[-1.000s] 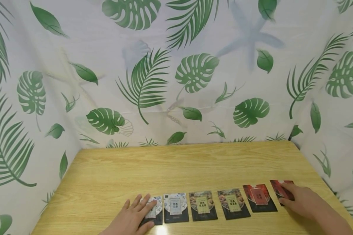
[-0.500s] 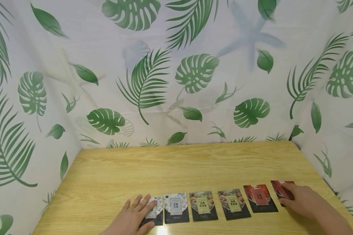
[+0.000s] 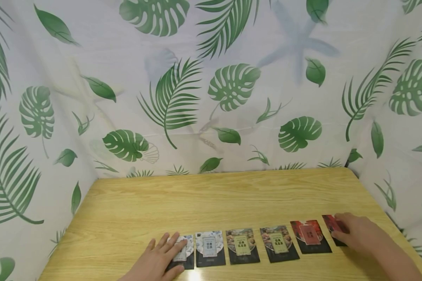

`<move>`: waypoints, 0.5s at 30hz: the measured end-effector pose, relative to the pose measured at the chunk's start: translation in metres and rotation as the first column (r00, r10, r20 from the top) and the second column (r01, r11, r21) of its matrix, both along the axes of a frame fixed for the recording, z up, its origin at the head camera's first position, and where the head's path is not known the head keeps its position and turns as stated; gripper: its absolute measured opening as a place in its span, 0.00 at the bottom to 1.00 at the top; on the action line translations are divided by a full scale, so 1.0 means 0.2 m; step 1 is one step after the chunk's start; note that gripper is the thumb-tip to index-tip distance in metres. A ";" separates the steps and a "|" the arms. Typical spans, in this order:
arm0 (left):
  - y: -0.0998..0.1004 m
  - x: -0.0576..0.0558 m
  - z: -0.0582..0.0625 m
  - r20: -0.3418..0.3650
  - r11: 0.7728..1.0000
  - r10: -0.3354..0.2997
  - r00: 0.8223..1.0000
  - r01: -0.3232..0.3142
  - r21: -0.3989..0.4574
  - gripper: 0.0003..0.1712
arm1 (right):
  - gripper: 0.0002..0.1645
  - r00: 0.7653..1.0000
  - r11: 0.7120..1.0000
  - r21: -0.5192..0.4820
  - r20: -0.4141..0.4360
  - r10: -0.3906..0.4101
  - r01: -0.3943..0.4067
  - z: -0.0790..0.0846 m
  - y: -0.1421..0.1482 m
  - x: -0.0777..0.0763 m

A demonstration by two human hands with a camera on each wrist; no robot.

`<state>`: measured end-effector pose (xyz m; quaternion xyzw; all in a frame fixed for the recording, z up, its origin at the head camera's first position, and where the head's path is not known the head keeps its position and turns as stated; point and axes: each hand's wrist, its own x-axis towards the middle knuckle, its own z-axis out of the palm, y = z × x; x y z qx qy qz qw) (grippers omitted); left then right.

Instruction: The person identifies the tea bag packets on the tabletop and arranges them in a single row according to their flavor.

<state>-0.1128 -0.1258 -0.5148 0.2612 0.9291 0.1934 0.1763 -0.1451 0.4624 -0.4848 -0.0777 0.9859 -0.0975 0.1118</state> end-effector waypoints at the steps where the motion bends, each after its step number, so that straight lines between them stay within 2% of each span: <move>1: 0.00 0.00 0.00 0.000 1.000 0.000 1.000 0.000 0.003 0.40 | 0.41 1.000 1.000 -0.006 -0.003 0.001 -0.001 0.01 -0.01 -0.01; 7: -0.01 0.00 0.01 0.009 1.000 -0.001 1.000 0.001 0.016 0.40 | 0.37 0.996 0.998 -0.054 -0.078 0.034 -0.038 0.05 -0.05 -0.06; 12: -0.01 -0.01 0.02 0.025 1.000 -0.019 1.000 0.019 0.017 0.41 | 0.34 0.992 0.997 -0.050 -0.119 0.047 -0.054 0.09 -0.11 -0.09; 15: -0.02 -0.03 0.04 -0.015 0.999 -0.035 0.999 0.035 0.013 0.39 | 0.34 0.991 0.999 -0.026 -0.130 0.043 -0.047 0.12 -0.16 -0.12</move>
